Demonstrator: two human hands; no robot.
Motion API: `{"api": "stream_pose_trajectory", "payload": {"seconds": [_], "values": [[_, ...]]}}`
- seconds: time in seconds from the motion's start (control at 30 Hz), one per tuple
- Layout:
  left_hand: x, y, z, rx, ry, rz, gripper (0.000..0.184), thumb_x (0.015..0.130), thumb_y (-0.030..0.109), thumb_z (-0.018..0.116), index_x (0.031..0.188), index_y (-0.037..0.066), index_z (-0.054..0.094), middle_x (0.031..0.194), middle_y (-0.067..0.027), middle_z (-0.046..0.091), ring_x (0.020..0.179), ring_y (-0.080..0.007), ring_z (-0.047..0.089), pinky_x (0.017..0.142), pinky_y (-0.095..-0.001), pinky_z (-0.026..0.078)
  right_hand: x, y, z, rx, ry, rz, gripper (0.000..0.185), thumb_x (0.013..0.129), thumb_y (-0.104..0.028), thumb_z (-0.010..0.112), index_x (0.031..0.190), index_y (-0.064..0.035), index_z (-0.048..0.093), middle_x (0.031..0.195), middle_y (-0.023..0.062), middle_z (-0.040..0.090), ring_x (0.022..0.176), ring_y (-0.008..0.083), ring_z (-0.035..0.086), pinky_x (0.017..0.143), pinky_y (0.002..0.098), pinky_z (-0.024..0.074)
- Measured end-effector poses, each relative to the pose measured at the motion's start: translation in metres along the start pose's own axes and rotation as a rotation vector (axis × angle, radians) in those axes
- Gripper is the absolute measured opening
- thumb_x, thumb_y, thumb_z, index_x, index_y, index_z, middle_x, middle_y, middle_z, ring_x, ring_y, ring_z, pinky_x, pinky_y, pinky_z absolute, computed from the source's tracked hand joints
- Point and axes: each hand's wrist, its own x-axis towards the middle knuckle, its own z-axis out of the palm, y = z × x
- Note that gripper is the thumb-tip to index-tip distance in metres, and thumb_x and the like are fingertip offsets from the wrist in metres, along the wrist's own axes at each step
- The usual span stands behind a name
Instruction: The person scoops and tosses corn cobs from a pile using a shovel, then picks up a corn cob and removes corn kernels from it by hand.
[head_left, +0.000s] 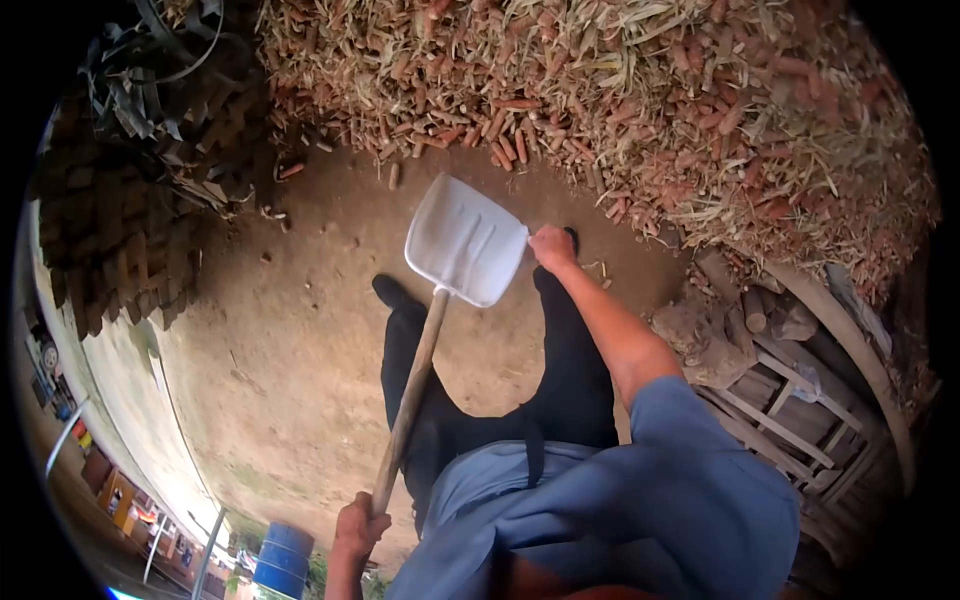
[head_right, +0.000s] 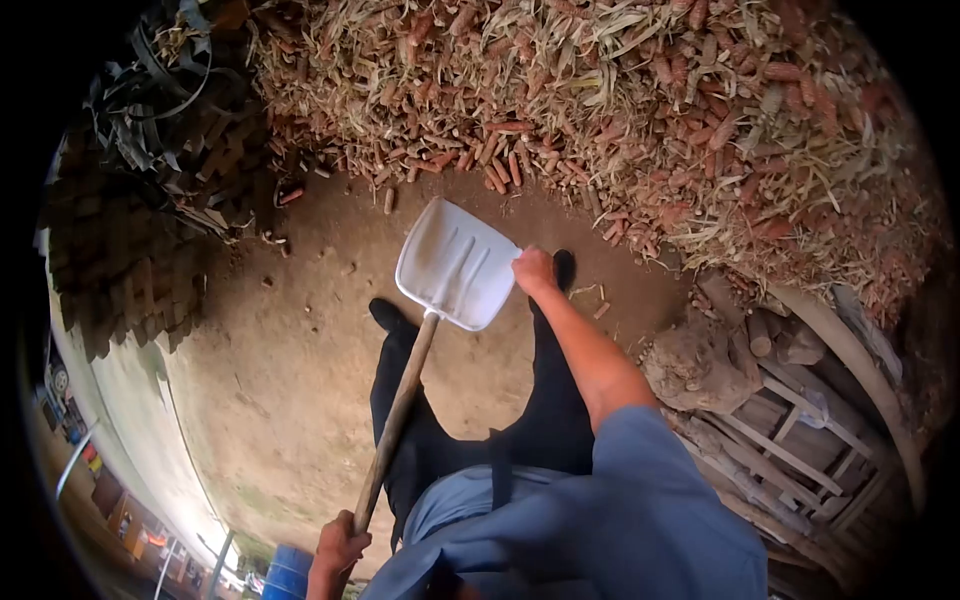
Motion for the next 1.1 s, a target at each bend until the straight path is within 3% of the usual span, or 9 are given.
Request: {"api": "stream_pose_trajectory", "payload": {"seconds": [0.03, 0.13, 0.27, 0.33, 0.47, 0.6, 0.8, 1.0, 1.1], "values": [[0.011, 0.015, 0.000, 0.007, -0.037, 0.002, 0.041, 0.078, 0.029, 0.071, 0.097, -0.004, 0.055, 0.080, -0.0276, 0.067, 0.074, -0.0378, 0.071, 0.069, -0.0464, 0.056, 0.012, 0.005, -0.004, 0.092, -0.070, 0.053, 0.029, 0.079, -0.027, 0.064, 0.091, -0.0021, 0.071, 0.099, 0.0243, 0.070, 0.101, 0.0396, 0.067, 0.090, 0.0471, 0.0526], [0.063, 0.062, -0.006, -0.006, -0.172, -0.020, 0.043, 0.080, 0.030, 0.070, 0.101, -0.004, 0.055, 0.083, -0.0280, 0.068, 0.076, -0.0378, 0.072, 0.071, -0.0455, 0.057, 0.048, 0.015, 0.006, 0.073, 0.069, 0.051, 0.028, 0.082, -0.033, 0.069, 0.084, -0.0055, 0.075, 0.093, 0.0200, 0.072, 0.094, 0.0385, 0.068, 0.084, 0.0473, 0.0532], [0.163, 0.098, 0.006, -0.092, -0.232, 0.239, 0.045, 0.084, 0.026, 0.072, 0.112, -0.006, 0.060, 0.088, -0.0171, 0.069, 0.081, -0.0259, 0.067, 0.075, -0.0368, 0.053, 0.111, 0.037, 0.016, -0.061, 0.017, 0.019, 0.031, 0.081, -0.033, 0.071, 0.094, -0.0050, 0.073, 0.097, 0.0211, 0.071, 0.095, 0.0405, 0.067, 0.086, 0.0474, 0.0532], [0.212, 0.119, 0.029, -0.497, -0.320, 0.177, 0.043, 0.090, 0.019, 0.068, 0.122, -0.005, 0.054, 0.090, -0.0163, 0.068, 0.080, -0.0278, 0.070, 0.071, -0.0385, 0.057, 0.143, 0.043, 0.024, -0.064, 0.039, 0.134, 0.034, 0.083, -0.030, 0.070, 0.102, -0.0026, 0.068, 0.110, 0.0249, 0.066, 0.106, 0.0433, 0.063, 0.092, 0.0486, 0.0518], [0.292, 0.165, 0.074, -1.193, -0.484, 0.036, 0.015, 0.097, 0.010, 0.055, 0.106, 0.001, 0.047, 0.087, -0.0106, 0.062, 0.062, -0.0212, 0.066, 0.057, -0.0370, 0.059, 0.211, 0.072, 0.035, -0.102, 0.144, 0.042, 0.043, 0.084, -0.031, 0.072, 0.115, -0.0034, 0.064, 0.119, 0.0236, 0.062, 0.112, 0.0411, 0.061, 0.096, 0.0476, 0.0503], [0.322, 0.168, 0.087, -1.238, -0.448, -0.053, 0.016, 0.098, 0.011, 0.052, 0.109, 0.001, 0.047, 0.084, -0.0103, 0.060, 0.060, -0.0217, 0.065, 0.055, -0.0371, 0.059, 0.279, 0.067, 0.024, -0.146, 0.239, 0.060, 0.063, 0.085, -0.028, 0.071, 0.139, -0.0054, 0.050, 0.136, 0.0220, 0.054, 0.127, 0.0380, 0.051, 0.106, 0.0461, 0.0428], [0.353, 0.172, 0.098, -1.214, -0.457, -0.137, 0.027, 0.096, 0.015, 0.055, 0.117, 0.000, 0.047, 0.083, -0.0096, 0.058, 0.059, -0.0209, 0.062, 0.055, -0.0369, 0.058, 0.370, 0.066, 0.037, -0.238, 0.278, 0.003, 0.074, 0.085, -0.030, 0.072, 0.149, -0.0108, 0.040, 0.146, 0.0205, 0.046, 0.135, 0.0384, 0.043, 0.111, 0.0469, 0.0389], [0.381, 0.177, 0.109, -1.290, -0.444, -0.247, 0.040, 0.096, 0.017, 0.058, 0.132, 0.001, 0.050, 0.081, -0.0091, 0.058, 0.059, -0.0206, 0.060, 0.052, -0.0360, 0.056, 0.379, 0.070, 0.077, -0.272, 0.243, 0.017, 0.067, 0.086, -0.026, 0.071, 0.146, -0.0096, 0.045, 0.146, 0.0215, 0.043, 0.136, 0.0395, 0.041, 0.112, 0.0488, 0.0377], [0.383, 0.181, 0.106, -1.303, -0.453, -0.253, 0.040, 0.096, 0.017, 0.059, 0.132, 0.004, 0.051, 0.079, -0.0075, 0.057, 0.058, -0.0190, 0.058, 0.050, -0.0347, 0.053, 0.372, 0.099, 0.098, -0.436, 0.161, -0.213, 0.055, 0.087, -0.024, 0.071, 0.137, -0.0109, 0.051, 0.139, 0.0176, 0.047, 0.129, 0.0394, 0.046, 0.107, 0.0470, 0.0442]]}}
